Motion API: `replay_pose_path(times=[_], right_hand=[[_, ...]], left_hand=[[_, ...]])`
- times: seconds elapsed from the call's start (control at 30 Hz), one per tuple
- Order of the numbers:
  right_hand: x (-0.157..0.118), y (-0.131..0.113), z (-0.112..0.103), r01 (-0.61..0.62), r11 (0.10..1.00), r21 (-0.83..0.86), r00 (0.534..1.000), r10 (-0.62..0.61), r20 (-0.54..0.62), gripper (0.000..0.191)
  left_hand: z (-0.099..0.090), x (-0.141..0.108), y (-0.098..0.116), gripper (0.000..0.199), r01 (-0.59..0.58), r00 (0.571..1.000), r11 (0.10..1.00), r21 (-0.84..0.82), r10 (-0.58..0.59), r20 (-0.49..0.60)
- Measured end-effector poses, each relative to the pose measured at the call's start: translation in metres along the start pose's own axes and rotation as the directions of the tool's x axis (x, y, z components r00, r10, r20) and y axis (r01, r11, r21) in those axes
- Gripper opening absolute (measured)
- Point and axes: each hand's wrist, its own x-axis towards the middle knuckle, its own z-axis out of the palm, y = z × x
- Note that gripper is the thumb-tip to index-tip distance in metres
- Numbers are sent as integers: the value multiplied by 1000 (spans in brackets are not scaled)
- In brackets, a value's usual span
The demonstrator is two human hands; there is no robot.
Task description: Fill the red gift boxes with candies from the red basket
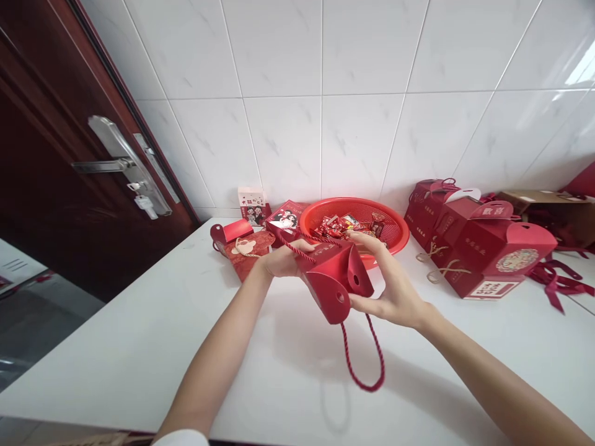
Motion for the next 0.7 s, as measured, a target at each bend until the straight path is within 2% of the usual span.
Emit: replay_pose_path(times=[0.1,0.13,0.2,0.27,0.3,0.37,0.43,0.47,0.57,0.63,0.7], right_hand=[[0,-2,-2,-125,992,-8,992,125,-13,51],[0,-1,-3,-167,986,-1,986,167,2,41],[0,0,-6,-245,969,17,969,244,50,22],[0,2,-7,-312,950,5,946,310,91,11],[0,3,-7,-336,942,-17,936,335,110,12],[0,6,-6,-370,926,-73,915,377,144,14],[0,9,-4,-397,912,-102,896,409,175,13],[0,10,-2,-414,905,-99,885,426,190,13],[-1,17,-1,-466,884,-32,855,459,241,12],[-2,23,-1,-479,878,-1,847,462,264,6],[-3,29,-3,-479,878,-9,844,463,271,2]], left_hand=[[6,8,-2,41,76,990,994,78,-85,117],[7,7,0,40,89,987,986,138,-106,119],[7,1,7,41,89,993,963,254,-105,52],[8,-5,13,39,35,997,939,341,-9,-76],[9,-7,16,38,-10,986,926,377,71,-149],[17,-9,21,36,-115,925,883,456,263,-276],[30,-9,25,31,-216,851,822,527,423,-311],[39,-9,26,28,-263,839,793,550,469,-276],[63,-10,27,22,-357,877,710,607,479,-44],[72,-12,26,21,-362,903,651,667,423,78],[75,-13,25,21,-315,938,634,706,320,131]])
